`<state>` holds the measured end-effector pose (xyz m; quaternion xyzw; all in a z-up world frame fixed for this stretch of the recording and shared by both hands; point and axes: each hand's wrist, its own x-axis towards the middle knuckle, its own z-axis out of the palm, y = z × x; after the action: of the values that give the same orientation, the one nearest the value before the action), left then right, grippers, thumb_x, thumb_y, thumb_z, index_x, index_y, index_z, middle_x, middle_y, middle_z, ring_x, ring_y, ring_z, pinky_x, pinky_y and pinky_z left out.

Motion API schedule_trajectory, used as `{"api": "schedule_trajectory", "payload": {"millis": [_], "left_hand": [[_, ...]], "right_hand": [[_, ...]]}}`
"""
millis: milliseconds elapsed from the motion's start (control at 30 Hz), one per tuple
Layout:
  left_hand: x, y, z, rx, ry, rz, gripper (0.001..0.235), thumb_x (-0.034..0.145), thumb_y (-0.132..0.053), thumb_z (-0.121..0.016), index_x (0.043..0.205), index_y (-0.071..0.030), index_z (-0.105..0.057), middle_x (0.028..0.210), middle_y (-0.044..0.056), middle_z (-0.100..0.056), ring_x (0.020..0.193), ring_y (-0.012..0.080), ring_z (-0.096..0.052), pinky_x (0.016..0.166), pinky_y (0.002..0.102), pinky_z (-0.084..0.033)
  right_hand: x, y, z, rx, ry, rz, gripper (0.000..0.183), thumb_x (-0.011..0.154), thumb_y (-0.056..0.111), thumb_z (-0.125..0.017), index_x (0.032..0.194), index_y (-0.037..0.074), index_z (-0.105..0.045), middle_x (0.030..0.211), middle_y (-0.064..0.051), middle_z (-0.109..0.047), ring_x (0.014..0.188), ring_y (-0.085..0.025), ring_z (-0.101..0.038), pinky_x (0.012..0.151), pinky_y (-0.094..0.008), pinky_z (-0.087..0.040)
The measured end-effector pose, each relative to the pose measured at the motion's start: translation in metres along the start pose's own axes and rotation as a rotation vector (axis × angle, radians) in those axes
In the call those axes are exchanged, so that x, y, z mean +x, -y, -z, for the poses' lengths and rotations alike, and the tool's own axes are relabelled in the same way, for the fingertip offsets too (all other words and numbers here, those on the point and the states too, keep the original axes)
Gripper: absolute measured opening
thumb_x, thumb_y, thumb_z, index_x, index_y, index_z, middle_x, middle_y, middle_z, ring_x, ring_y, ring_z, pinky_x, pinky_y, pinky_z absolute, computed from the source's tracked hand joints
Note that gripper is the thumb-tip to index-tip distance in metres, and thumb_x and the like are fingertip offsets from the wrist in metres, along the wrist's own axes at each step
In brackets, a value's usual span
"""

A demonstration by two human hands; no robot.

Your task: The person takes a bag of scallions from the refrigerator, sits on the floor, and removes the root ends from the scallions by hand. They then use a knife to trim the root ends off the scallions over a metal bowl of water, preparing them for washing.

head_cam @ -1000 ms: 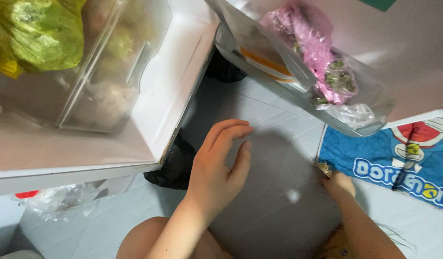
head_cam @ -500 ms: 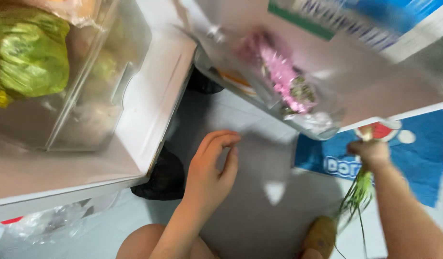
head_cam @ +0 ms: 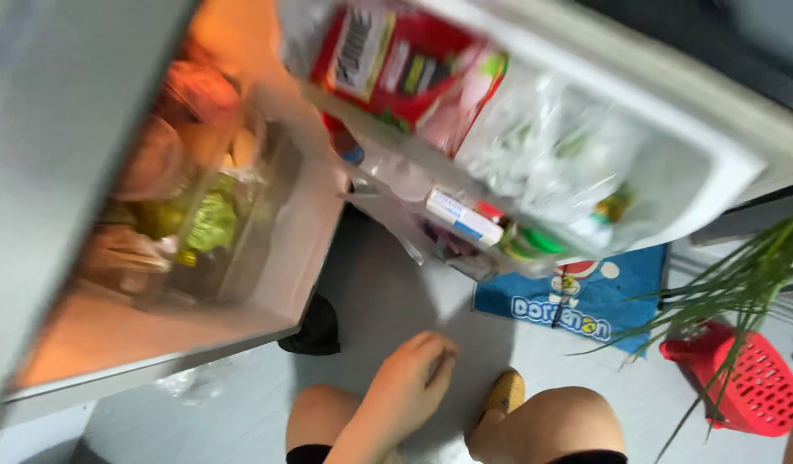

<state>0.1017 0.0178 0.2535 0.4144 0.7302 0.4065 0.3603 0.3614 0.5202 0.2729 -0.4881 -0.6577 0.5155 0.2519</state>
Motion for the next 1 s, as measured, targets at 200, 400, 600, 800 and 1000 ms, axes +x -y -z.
{"api": "schedule_trajectory", "payload": {"millis": [200,400,600,800,1000], "left_hand": [[-0.028,-0.098,0.019,-0.048,0.051,0.046,0.012,0.092,-0.01,-0.064,0.101,-0.006,-0.07,0.103,0.009,-0.069,0.094,0.0287,-0.069,0.081,0.038,-0.056],[-0.026,-0.196,0.037,-0.089,0.107,0.192,0.015,0.093,-0.013,-0.062,0.105,-0.007,-0.07,0.108,0.009,-0.068,0.1,0.0257,-0.069,0.087,0.036,-0.056],[-0.059,-0.132,-0.02,-0.175,0.005,0.296,0.053,0.088,-0.024,-0.078,0.13,0.001,-0.054,0.124,0.018,-0.06,0.114,0.0298,-0.061,0.097,0.04,-0.051],[-0.07,-0.074,-0.033,-0.675,-0.433,0.592,0.116,0.074,-0.027,-0.097,0.151,-0.006,-0.013,0.132,0.018,-0.051,0.115,0.0278,-0.059,0.099,0.043,-0.05],[-0.073,0.064,0.028,-0.357,-0.963,0.858,0.075,0.074,-0.029,-0.091,0.132,0.002,-0.055,0.114,0.018,-0.069,0.101,0.0285,-0.069,0.086,0.039,-0.053]], "right_hand": [[-0.049,0.094,-0.02,-0.284,0.021,0.086,0.017,0.107,0.02,-0.063,0.114,0.01,-0.074,0.089,-0.003,-0.068,0.061,-0.014,-0.05,0.049,-0.032,-0.037],[-0.097,0.161,-0.05,-0.336,0.288,-0.196,0.018,0.09,0.024,-0.071,0.101,0.012,-0.078,0.095,-0.001,-0.08,0.052,-0.011,-0.05,0.045,-0.031,-0.039],[-0.185,0.164,-0.11,-0.446,0.644,-0.133,0.031,0.094,0.031,-0.064,0.123,0.017,-0.066,0.097,-0.004,-0.084,0.088,-0.011,-0.077,0.079,-0.029,-0.058],[-0.254,0.146,-0.142,-0.333,0.849,-0.256,0.024,0.091,0.022,-0.071,0.104,0.003,-0.077,0.09,-0.004,-0.082,0.089,-0.014,-0.077,0.082,-0.029,-0.059],[-0.274,0.185,-0.125,-0.266,0.714,-0.25,0.021,0.09,0.019,-0.074,0.101,0.001,-0.074,0.083,-0.007,-0.074,0.076,-0.014,-0.071,0.075,-0.03,-0.058]]}}
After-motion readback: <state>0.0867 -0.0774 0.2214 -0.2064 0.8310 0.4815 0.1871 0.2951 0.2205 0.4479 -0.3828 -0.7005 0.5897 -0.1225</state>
